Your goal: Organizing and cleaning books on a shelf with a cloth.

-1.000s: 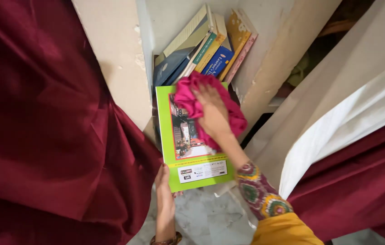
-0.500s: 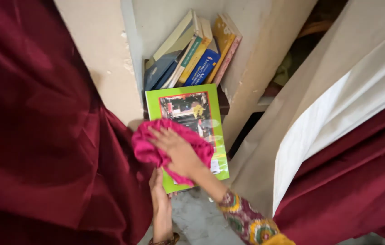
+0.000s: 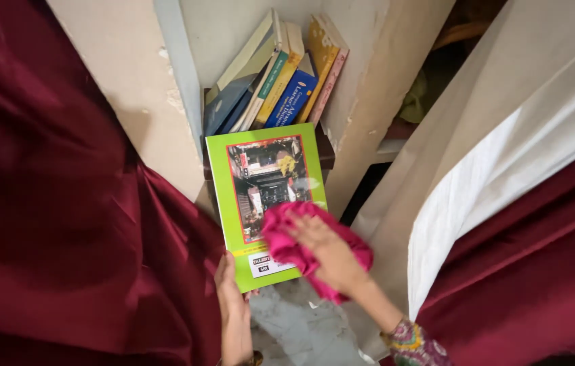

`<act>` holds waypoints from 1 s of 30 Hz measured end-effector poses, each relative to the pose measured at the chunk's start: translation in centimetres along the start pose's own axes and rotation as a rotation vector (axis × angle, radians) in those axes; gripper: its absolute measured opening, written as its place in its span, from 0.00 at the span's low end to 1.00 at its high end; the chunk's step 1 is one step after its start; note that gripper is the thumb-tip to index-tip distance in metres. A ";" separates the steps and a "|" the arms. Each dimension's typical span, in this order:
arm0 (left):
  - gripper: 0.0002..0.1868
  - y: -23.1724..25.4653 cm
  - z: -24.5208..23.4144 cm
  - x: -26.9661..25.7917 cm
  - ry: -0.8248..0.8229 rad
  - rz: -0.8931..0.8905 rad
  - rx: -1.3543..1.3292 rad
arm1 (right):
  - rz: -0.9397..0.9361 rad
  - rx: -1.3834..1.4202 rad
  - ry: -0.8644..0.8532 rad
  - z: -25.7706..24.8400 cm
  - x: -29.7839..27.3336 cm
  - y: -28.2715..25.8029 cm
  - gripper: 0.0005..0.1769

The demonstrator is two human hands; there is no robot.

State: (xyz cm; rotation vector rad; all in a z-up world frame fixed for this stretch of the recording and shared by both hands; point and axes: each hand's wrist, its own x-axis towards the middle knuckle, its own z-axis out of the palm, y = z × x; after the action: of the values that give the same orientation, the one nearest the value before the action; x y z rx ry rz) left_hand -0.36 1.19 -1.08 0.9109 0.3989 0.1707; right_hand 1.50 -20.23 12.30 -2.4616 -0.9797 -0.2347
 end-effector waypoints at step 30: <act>0.23 1.6 0.2 0.0 0.023 -0.038 0.013 | -0.265 -0.072 0.093 2.3 16.3 -0.4 0.39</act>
State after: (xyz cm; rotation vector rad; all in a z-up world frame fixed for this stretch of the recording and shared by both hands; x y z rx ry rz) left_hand -0.24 1.99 0.32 0.9139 0.4389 0.1441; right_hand 13.14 -9.02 15.70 -2.3550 -1.2758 -0.4743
